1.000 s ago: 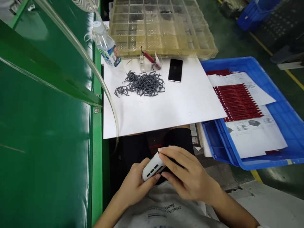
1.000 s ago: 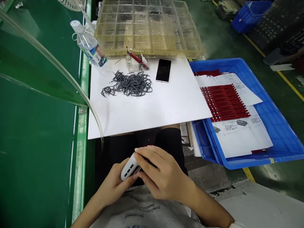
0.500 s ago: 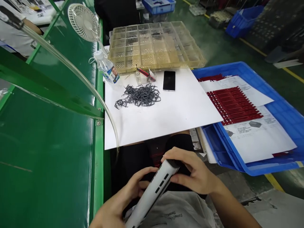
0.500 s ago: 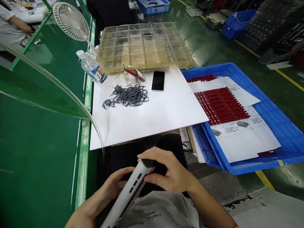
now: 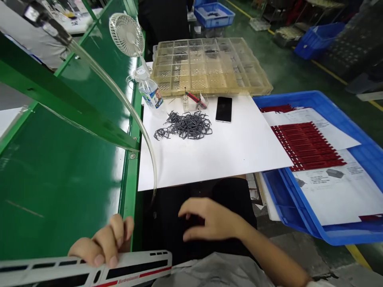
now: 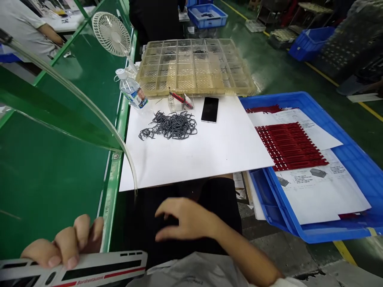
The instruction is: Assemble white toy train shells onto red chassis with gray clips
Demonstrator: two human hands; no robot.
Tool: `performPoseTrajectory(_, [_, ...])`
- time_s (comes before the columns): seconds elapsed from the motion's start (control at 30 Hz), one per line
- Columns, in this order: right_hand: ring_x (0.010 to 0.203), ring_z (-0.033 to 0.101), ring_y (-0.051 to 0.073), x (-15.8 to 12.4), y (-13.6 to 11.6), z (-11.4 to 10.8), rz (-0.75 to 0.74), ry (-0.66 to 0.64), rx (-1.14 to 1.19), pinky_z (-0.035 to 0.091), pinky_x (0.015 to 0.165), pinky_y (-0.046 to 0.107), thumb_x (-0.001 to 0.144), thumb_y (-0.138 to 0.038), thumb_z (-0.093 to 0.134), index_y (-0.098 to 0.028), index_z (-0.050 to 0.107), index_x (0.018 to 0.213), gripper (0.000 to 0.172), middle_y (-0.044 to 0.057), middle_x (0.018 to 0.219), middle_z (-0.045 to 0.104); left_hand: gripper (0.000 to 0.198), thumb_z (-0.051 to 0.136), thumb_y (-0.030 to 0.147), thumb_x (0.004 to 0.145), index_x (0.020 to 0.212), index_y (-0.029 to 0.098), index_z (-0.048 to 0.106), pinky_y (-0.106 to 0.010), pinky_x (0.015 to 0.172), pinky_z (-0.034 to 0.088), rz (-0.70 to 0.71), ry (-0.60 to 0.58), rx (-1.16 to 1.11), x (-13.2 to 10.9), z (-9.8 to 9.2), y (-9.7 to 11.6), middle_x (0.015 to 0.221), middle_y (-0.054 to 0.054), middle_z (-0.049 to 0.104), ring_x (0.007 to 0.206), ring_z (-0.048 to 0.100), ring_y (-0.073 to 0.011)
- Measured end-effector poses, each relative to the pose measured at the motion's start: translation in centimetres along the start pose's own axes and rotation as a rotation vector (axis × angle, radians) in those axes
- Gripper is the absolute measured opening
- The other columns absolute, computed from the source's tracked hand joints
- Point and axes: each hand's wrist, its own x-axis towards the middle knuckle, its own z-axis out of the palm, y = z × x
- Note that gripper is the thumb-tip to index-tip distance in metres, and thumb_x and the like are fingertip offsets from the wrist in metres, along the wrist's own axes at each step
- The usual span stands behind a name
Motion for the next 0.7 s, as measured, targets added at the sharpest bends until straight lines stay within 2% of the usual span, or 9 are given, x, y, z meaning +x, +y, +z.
performPoseTrajectory(0.07, [0.089,0.074,0.019,3.4,-0.3,-3.7,-0.052,0.161,-0.254,0.062,0.089,0.036,0.105,-0.041,0.079,-0.021,0.079,0.126,0.029,0.009,0.122,0.079,0.057,0.098,0.068,0.069,0.087,0.027,0.063,-0.034,0.068,0.063,0.036,-0.1,-0.044,0.6,2.1,-1.1,0.08,0.002,0.065,0.07,0.064,-0.0186])
performPoseTrajectory(0.1, [0.089,0.073,0.019,5.2,-0.4,-5.7,-0.039,0.252,-0.396,0.061,0.09,0.037,0.108,-0.034,0.073,-0.021,0.079,0.126,0.023,0.01,0.122,0.078,0.049,0.096,0.059,0.077,0.095,0.028,0.063,-0.03,0.062,0.061,-0.031,-0.174,-0.096,0.7,3.0,-2.0,0.085,0.002,0.068,0.066,0.065,-0.0166])
performPoseTrajectory(0.13, [0.092,0.073,0.021,7.1,-0.3,-7.7,-0.008,0.342,-0.538,0.061,0.09,0.038,0.109,-0.028,0.069,-0.02,0.079,0.124,0.02,0.011,0.122,0.077,0.043,0.093,0.053,0.087,0.106,0.029,0.063,-0.024,0.054,0.056,-0.114,-0.248,-0.2,0.6,3.7,-3.0,0.081,0.004,0.066,0.055,0.061,-0.0122])
performPoseTrajectory(0.2, [0.1,0.074,0.026,10.4,0.1,-11.1,0.091,0.478,-0.77,0.06,0.091,0.04,0.107,-0.022,0.065,-0.019,0.081,0.121,0.021,0.013,0.122,0.076,0.044,0.09,0.052,0.095,0.12,0.032,0.059,-0.018,0.047,0.047,-0.226,-0.361,-0.368,0.1,4.3,-5.2,0.067,0.011,0.056,0.042,0.046,-0.0066])
performPoseTrajectory(0.3, [0.105,0.073,0.03,13.7,0.8,-14.0,0.249,0.56,-0.938,0.059,0.089,0.042,0.104,-0.023,0.067,-0.019,0.08,0.122,0.022,0.014,0.123,0.075,0.052,0.097,0.052,0.089,0.115,0.03,0.058,-0.016,0.052,0.046,-0.365,-0.34,-0.328,-0.9,3.6,-7.9,0.066,0.011,0.053,0.047,0.044,-0.0059])
performPoseTrajectory(0.4, [0.103,0.072,0.03,14.8,1.7,-14.7,0.299,0.568,-0.957,0.057,0.086,0.041,0.101,-0.021,0.07,-0.019,0.08,0.114,0.017,0.013,0.118,0.077,0.057,0.102,0.049,0.083,0.111,0.028,0.056,-0.017,0.053,0.045,-0.422,-0.279,-0.278,-1.5,2.3,-9.4,0.072,0.007,0.06,0.053,0.051,-0.0078])
performPoseTrajectory(0.53, [0.085,0.068,0.023,14.3,2.6,-15.3,0.171,0.586,-0.805,0.055,0.081,0.037,0.095,-0.02,0.078,-0.02,0.079,0.094,0.002,0.007,0.097,0.076,0.057,0.101,0.05,0.083,0.112,0.028,0.057,-0.018,0.055,0.046,-0.422,-0.253,-0.32,-1.3,2.0,-9.8,0.073,0.006,0.061,0.055,0.051,-0.008])
performPoseTrajectory(0.6, [0.081,0.067,0.021,13.7,2.9,-16.1,0.034,0.579,-0.79,0.055,0.079,0.036,0.097,-0.023,0.079,-0.021,0.08,0.092,0.006,0.005,0.093,0.075,0.058,0.101,0.051,0.082,0.113,0.027,0.058,-0.018,0.056,0.045,-0.418,-0.265,-0.341,-1.1,2.2,-9.6,0.076,0.005,0.062,0.057,0.053,-0.0085])
performPoseTrajectory(0.7, [0.086,0.068,0.021,12.8,3.3,-17.4,-0.276,0.471,-0.959,0.053,0.079,0.035,0.106,-0.027,0.072,-0.024,0.083,0.091,0.019,0.006,0.094,0.076,0.057,0.095,0.058,0.088,0.12,0.024,0.062,-0.023,0.064,0.052,-0.441,-0.256,-0.32,-1.0,2.5,-9.1,0.084,0.0,0.067,0.066,0.062,-0.0126])
